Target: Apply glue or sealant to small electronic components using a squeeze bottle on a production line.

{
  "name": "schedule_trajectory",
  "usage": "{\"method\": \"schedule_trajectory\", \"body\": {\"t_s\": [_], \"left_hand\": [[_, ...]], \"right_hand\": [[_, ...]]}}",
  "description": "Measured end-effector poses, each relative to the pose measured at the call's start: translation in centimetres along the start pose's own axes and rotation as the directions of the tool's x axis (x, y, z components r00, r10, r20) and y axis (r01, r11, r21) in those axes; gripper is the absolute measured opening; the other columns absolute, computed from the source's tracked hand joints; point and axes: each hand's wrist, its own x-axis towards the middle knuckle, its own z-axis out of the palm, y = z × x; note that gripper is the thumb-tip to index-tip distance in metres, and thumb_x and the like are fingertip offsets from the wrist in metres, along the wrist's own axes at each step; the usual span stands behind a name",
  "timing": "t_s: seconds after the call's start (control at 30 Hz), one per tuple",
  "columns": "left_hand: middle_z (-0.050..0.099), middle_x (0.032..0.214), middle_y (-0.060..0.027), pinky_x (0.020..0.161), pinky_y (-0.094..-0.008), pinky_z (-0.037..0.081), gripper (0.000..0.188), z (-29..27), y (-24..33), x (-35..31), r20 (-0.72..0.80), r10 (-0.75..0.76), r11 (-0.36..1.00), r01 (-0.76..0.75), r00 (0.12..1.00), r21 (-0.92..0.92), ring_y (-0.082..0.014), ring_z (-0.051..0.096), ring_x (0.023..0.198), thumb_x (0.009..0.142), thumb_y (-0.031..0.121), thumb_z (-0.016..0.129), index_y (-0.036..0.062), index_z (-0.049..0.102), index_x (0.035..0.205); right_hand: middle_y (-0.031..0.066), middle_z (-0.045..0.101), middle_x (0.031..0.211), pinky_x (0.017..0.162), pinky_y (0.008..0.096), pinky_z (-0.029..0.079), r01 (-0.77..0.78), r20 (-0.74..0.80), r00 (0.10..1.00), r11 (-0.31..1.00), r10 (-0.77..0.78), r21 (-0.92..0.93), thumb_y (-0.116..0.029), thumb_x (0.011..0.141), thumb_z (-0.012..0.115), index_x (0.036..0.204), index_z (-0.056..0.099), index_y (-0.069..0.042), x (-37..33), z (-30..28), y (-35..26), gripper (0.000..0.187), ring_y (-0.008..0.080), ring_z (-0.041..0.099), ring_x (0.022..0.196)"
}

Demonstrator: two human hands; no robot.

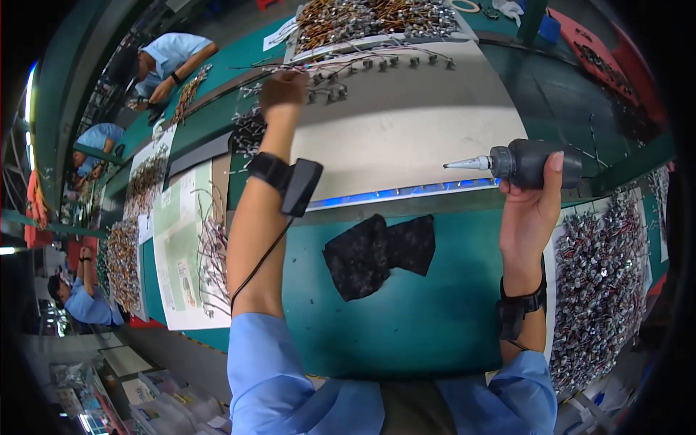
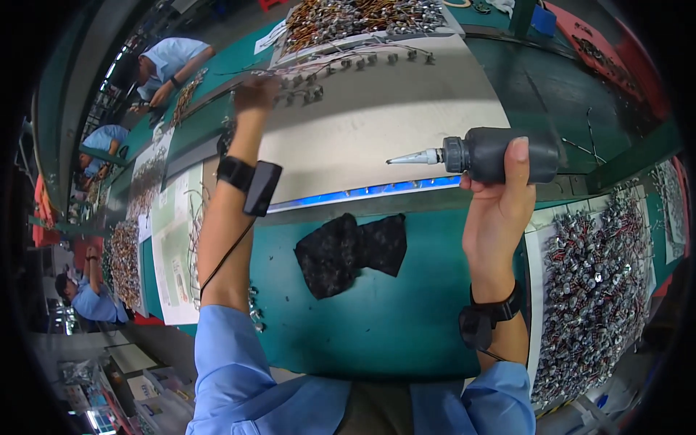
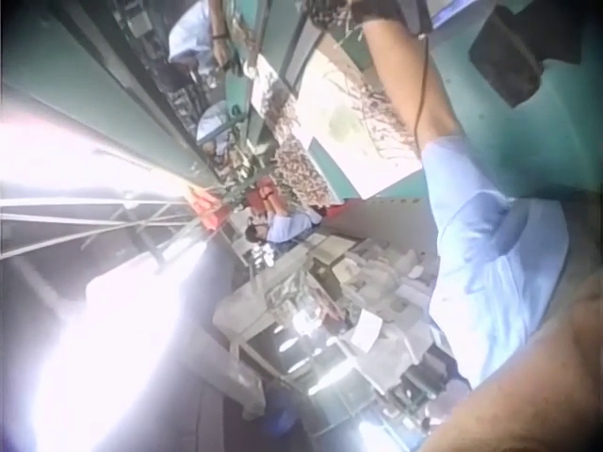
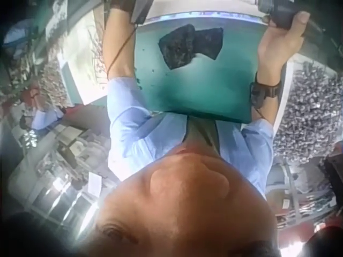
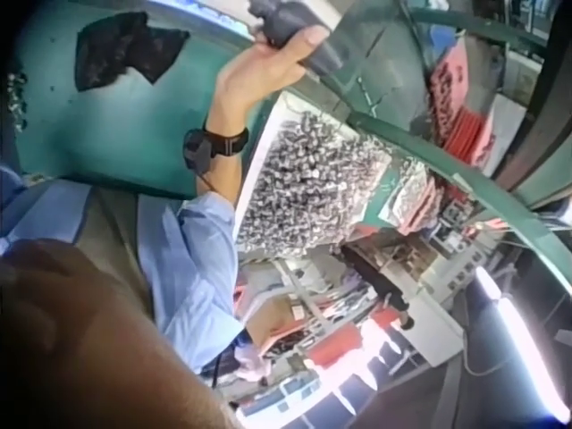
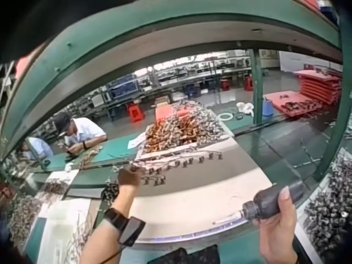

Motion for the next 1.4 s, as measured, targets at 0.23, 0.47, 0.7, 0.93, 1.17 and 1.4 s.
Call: {"method": "schedule_trajectory", "body": {"t_s": [0.23,0.47,0.7,0.93,1.17,1.4], "left_hand": [[0.061,0.083,-0.0103,0.069,-0.0364,0.046,0.022,7.3,4.5,-2.6,0.094,-0.005,0.999,0.01,0.996,-0.052,-0.0276,0.058,0.078,0.068,0.031,0.058,0.0117,0.065,0.075],[0.059,0.078,-0.0125,0.068,-0.0358,0.045,0.024,9.5,4.8,-3.5,-0.103,0.175,0.975,-0.159,0.979,0.153,-0.0283,0.056,0.077,0.068,0.033,0.059,0.0114,0.066,0.076],[0.057,0.078,-0.0134,0.068,-0.0353,0.044,0.025,6.8,2.8,-4.0,-0.243,0.328,0.944,-0.31,0.913,0.11,-0.0279,0.055,0.075,0.07,0.032,0.059,0.0088,0.065,0.077],[0.054,0.068,-0.0082,0.058,-0.0293,0.042,0.017,-6.9,-2.3,-11.1,-0.21,0.208,0.97,-0.23,0.955,-0.084,-0.0206,0.052,0.062,0.073,0.02,0.061,0.0043,0.063,0.08],[0.051,0.063,-0.0081,0.052,-0.0261,0.039,0.011,-17.4,-9.9,-24.5,-0.122,-0.115,0.992,0.108,0.986,-0.06,-0.0165,0.048,0.055,0.073,0.01,0.06,-0.0008,0.06,0.075],[0.05,0.072,-0.01,0.056,-0.0312,0.04,0.016,-17.3,-10.2,-32.4,-0.003,-0.137,0.987,0.136,0.991,0.086,-0.0243,0.051,0.064,0.067,0.01,0.064,0.0004,0.059,0.079]], "right_hand": [[0.0057,0.056,0.082,0.051,0.0209,0.036,-0.055,-0.012,0.998,0.996,0.056,0.064,-0.034,0.086,0.045,0.092,0.051,-0.005,1.9,-1.2,-0.4,0.03,0.0059,0.041,0.052],[0.0041,0.057,0.08,0.05,0.0208,0.036,-0.036,-0.041,0.998,0.994,0.041,0.102,-0.033,0.086,0.044,0.093,0.051,-0.006,2.7,-1.5,-1.3,0.029,0.0057,0.041,0.05],[0.0046,0.057,0.081,0.05,0.0206,0.036,-0.102,0.019,0.995,0.979,0.101,0.179,-0.033,0.086,0.045,0.094,0.051,-0.007,1.9,-1.3,-1.5,0.029,0.006,0.042,0.051],[0.0052,0.057,0.081,0.05,0.0209,0.036,-0.127,0.08,0.99,0.983,0.117,0.135,-0.033,0.085,0.047,0.095,0.051,-0.005,1.2,-0.3,-1.4,0.03,0.0071,0.043,0.053],[0.0072,0.057,0.084,0.051,0.0216,0.037,-0.274,0.251,0.934,0.961,0.255,0.045,-0.032,0.085,0.048,0.094,0.051,-0.004,-2.1,1.4,1.2,0.03,0.0077,0.044,0.055],[0.0108,0.057,0.088,0.051,0.0223,0.038,-0.383,0.347,0.856,0.921,0.384,-0.075,-0.031,0.085,0.047,0.094,0.05,-0.004,-5.7,2.6,3.2,0.028,0.0081,0.045,0.055]]}}
